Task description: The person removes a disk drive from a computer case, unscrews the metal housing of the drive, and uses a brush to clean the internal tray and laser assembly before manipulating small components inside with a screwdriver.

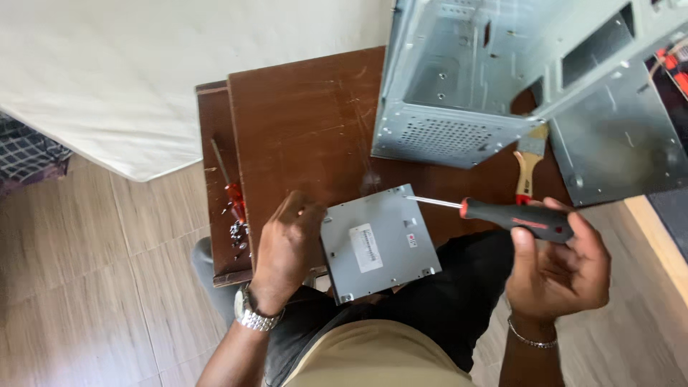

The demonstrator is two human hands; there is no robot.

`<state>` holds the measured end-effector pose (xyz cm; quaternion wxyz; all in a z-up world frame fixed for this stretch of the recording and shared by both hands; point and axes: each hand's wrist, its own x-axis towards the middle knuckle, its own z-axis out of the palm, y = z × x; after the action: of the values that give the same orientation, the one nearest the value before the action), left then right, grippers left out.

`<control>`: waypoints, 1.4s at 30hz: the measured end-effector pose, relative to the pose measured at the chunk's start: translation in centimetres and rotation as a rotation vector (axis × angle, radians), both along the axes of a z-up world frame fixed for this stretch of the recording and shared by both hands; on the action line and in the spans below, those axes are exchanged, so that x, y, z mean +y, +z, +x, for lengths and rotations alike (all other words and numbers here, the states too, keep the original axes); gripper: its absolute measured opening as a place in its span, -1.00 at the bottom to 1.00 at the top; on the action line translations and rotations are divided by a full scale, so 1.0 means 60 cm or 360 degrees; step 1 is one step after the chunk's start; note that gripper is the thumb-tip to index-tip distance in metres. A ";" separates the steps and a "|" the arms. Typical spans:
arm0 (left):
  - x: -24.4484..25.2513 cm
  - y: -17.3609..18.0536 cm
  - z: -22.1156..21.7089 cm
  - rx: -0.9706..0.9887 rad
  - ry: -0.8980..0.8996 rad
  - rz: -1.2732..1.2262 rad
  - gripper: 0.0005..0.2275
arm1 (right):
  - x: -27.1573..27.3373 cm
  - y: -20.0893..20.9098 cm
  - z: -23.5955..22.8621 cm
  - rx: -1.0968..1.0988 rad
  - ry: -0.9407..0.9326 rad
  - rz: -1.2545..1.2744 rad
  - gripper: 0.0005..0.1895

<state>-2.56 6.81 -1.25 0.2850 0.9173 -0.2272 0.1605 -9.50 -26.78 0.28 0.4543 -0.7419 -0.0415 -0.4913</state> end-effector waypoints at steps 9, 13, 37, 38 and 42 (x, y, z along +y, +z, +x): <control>0.005 -0.010 0.002 -0.0087 -0.0020 0.0005 -0.88 | -0.077 -0.118 -0.012 0.0224 -0.0251 0.0406 -0.55; 0.094 -0.009 -0.011 -0.0213 0.0209 -0.0027 -0.79 | -0.098 -0.152 -0.008 0.0545 -0.0315 0.0418 -0.60; 0.197 -0.118 -0.083 -0.0242 0.0873 -0.0385 -0.83 | -0.043 -0.103 -0.006 0.0218 -0.0202 -0.0888 -0.98; 0.182 -0.106 -0.092 -0.0293 0.0828 -0.0389 -0.86 | -0.037 -0.107 -0.014 0.0271 -0.0152 -0.0788 -0.93; 0.099 -0.049 -0.126 -0.0089 0.0388 -0.0514 -0.33 | 0.025 -0.080 -0.018 0.0385 0.0129 -0.0590 -0.83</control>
<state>-10.09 12.72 -4.19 0.4004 0.8755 -0.0936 0.2536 -10.55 -25.27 -4.51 0.3314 -0.8639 -0.1061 -0.3641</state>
